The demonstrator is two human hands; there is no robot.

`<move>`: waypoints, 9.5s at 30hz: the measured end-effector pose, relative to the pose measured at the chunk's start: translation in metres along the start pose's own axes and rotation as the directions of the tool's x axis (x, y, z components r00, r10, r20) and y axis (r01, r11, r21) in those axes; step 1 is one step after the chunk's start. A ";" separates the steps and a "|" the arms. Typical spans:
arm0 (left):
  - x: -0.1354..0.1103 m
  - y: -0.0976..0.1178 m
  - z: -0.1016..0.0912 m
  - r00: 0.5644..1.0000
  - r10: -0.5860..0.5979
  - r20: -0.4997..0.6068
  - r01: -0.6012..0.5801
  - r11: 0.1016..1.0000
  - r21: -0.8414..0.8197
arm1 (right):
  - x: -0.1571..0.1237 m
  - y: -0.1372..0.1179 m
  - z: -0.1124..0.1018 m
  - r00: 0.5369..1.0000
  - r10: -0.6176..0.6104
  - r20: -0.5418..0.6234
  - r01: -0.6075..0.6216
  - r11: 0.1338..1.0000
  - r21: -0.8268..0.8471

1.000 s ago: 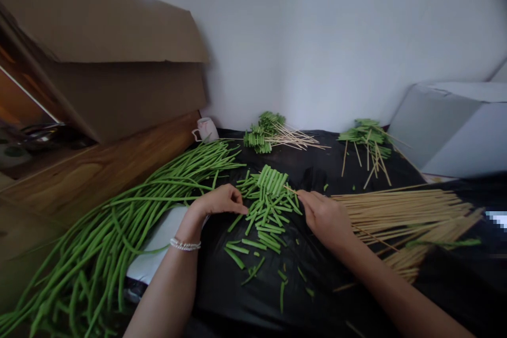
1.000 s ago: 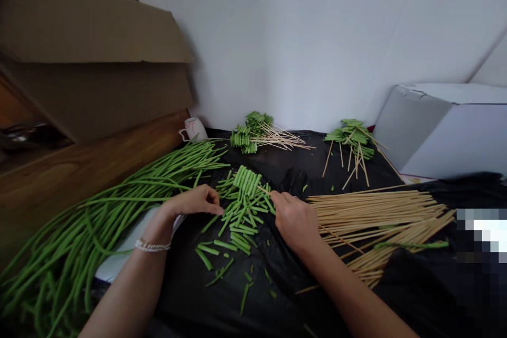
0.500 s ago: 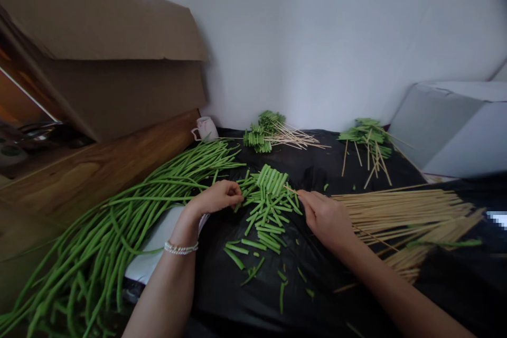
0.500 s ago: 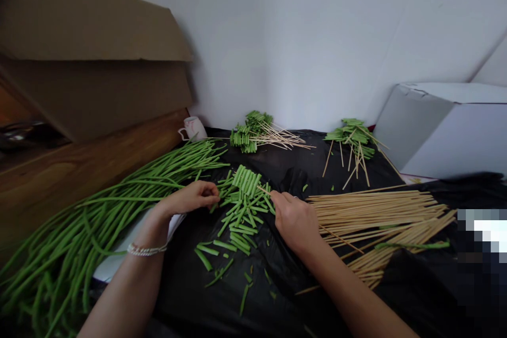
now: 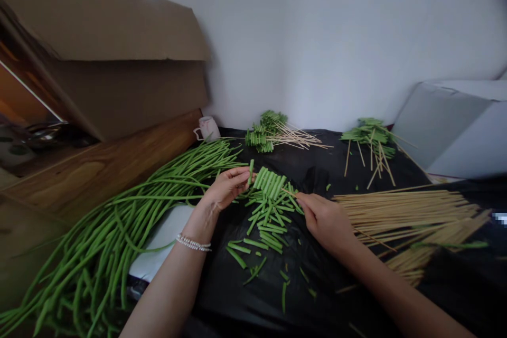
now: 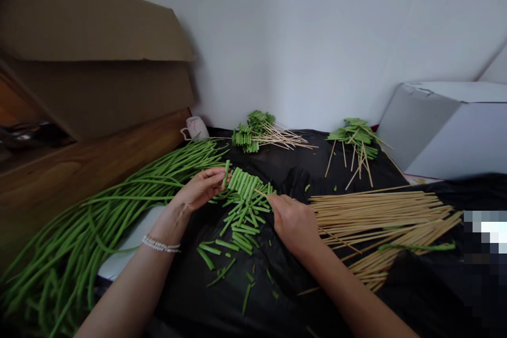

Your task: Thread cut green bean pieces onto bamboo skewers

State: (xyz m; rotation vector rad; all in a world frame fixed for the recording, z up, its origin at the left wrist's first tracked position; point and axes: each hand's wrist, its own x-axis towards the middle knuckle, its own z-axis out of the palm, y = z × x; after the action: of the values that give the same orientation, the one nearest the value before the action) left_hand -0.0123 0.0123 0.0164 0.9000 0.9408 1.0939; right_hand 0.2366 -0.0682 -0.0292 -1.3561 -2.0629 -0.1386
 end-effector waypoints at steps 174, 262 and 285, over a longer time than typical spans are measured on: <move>0.006 -0.011 0.010 0.998 0.044 -0.052 -0.046 0.998 -0.045 | 0.014 0.105 -0.046 0.841 0.382 0.384 -0.173 0.860 -0.479; -0.014 -0.022 0.028 0.893 0.101 0.439 -0.402 0.618 0.676 | 0.016 0.078 -0.038 0.848 0.233 0.476 0.085 0.827 -0.556; -0.007 -0.032 0.034 0.991 -0.005 0.134 -0.023 0.980 0.200 | 0.019 0.080 -0.031 0.877 0.139 0.459 0.157 0.820 -0.550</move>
State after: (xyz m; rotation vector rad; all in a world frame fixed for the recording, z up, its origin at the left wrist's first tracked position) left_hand 0.0277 -0.0055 -0.0011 1.1306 0.9470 0.9444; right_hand 0.3139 -0.0300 -0.0144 -1.8962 -2.5739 -0.5136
